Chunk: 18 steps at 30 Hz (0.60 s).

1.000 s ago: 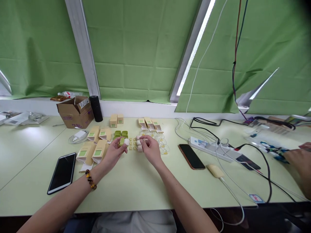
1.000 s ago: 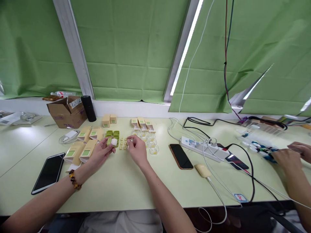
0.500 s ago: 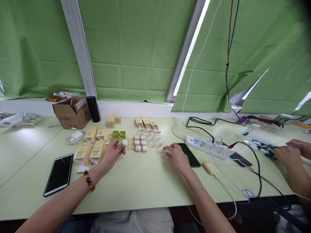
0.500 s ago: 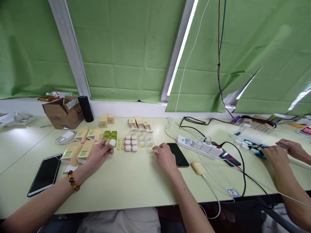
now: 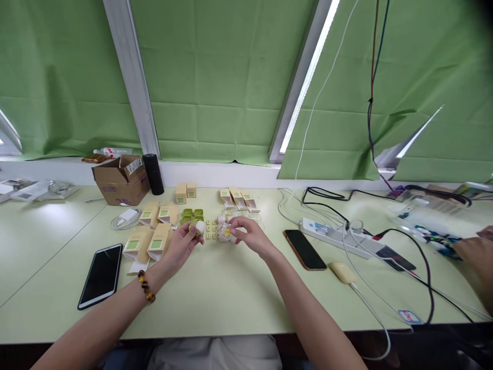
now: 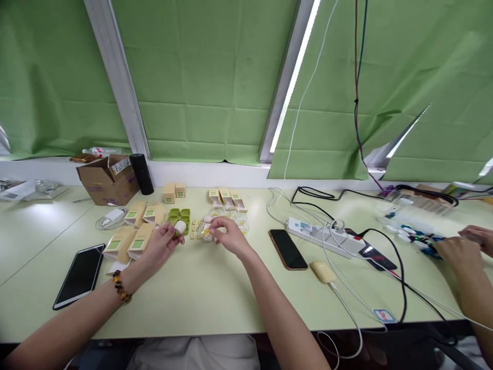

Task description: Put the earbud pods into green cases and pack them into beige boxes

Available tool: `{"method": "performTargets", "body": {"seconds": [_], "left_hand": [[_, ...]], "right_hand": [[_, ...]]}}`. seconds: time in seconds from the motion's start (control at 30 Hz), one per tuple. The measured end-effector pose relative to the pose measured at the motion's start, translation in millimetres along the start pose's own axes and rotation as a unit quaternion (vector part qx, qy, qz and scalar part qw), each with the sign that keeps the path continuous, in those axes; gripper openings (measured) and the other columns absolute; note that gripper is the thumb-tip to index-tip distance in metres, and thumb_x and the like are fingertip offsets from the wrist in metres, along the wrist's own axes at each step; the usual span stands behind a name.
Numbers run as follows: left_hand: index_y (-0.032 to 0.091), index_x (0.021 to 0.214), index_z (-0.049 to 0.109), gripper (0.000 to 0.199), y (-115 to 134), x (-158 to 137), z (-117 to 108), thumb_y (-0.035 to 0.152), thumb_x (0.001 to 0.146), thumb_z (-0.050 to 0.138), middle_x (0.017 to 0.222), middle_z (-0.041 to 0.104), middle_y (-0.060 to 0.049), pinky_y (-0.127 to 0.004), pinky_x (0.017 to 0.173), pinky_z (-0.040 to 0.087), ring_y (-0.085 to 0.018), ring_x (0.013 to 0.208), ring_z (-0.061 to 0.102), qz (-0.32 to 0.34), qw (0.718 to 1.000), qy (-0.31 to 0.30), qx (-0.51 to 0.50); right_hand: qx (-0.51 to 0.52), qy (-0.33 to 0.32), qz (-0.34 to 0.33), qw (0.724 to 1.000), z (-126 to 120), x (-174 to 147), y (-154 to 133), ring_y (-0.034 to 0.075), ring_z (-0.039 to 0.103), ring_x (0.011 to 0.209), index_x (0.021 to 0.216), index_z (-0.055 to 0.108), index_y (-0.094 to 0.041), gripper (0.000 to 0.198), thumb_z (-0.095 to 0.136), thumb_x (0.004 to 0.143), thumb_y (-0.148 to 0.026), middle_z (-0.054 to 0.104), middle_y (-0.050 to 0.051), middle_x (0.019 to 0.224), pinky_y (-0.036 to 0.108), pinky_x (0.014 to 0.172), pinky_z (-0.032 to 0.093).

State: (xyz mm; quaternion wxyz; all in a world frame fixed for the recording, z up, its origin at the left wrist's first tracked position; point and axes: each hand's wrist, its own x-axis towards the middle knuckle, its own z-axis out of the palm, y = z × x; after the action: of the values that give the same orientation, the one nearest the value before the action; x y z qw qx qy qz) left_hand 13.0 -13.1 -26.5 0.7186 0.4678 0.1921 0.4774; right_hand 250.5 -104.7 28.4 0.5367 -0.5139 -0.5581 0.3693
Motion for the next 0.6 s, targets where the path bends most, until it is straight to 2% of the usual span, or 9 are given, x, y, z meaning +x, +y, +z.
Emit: {"method": "performTargets", "body": {"seconds": [0.1, 0.17, 0.27, 0.43, 0.6], "left_hand": [[0.016, 0.091, 0.066, 0.043, 1, 1, 0, 0.052, 0.083, 0.087, 0.091, 0.066, -0.003, -0.030, 0.072, 0.058, -0.013, 0.074, 0.065, 0.017, 1.000, 0.010, -0.020], [0.017, 0.091, 0.066, 0.042, 2, 1, 1, 0.052, 0.084, 0.087, 0.094, 0.067, -0.004, -0.032, 0.076, 0.059, -0.014, 0.078, 0.066, 0.032, 0.999, 0.018, -0.035], [0.017, 0.094, 0.067, 0.040, 5, 1, 4, 0.050, 0.084, 0.087, 0.102, 0.070, -0.006, -0.035, 0.082, 0.061, -0.016, 0.084, 0.067, 0.052, 0.997, 0.030, -0.056], [0.017, 0.094, 0.065, 0.038, 5, 1, 5, 0.048, 0.086, 0.086, 0.106, 0.070, -0.006, -0.039, 0.088, 0.063, -0.016, 0.086, 0.070, 0.064, 0.995, 0.040, -0.071], [0.017, 0.097, 0.066, 0.037, 2, 0, 3, 0.048, 0.088, 0.084, 0.108, 0.071, -0.006, -0.042, 0.089, 0.064, -0.018, 0.087, 0.072, 0.060, 0.995, 0.039, -0.074]], "right_hand": [[0.126, -0.033, 0.056, 0.990, 20, 24, 8, 0.021, 0.068, 0.086, 0.070, 0.070, -0.018, 0.035, 0.093, 0.067, -0.043, 0.074, 0.009, 0.103, 0.030, 0.059, 0.062], [0.200, -0.046, 0.074, 0.976, 33, 32, 17, 0.021, 0.070, 0.084, 0.072, 0.069, -0.018, 0.039, 0.096, 0.065, -0.045, 0.075, 0.008, 0.097, 0.034, 0.063, 0.065], [0.280, -0.019, 0.071, 0.957, 52, 32, 32, 0.019, 0.069, 0.077, 0.075, 0.069, -0.018, 0.043, 0.098, 0.062, -0.047, 0.074, 0.003, 0.085, 0.035, 0.062, 0.066], [0.334, 0.032, 0.044, 0.941, 75, 20, 46, 0.015, 0.064, 0.070, 0.084, 0.071, -0.019, 0.043, 0.093, 0.073, -0.055, 0.069, 0.002, 0.081, 0.024, 0.053, 0.055], [0.345, 0.045, 0.028, 0.937, 81, 17, 47, 0.012, 0.057, 0.066, 0.085, 0.074, -0.018, 0.044, 0.091, 0.076, -0.058, 0.064, 0.000, 0.078, 0.024, 0.053, 0.050]]}}
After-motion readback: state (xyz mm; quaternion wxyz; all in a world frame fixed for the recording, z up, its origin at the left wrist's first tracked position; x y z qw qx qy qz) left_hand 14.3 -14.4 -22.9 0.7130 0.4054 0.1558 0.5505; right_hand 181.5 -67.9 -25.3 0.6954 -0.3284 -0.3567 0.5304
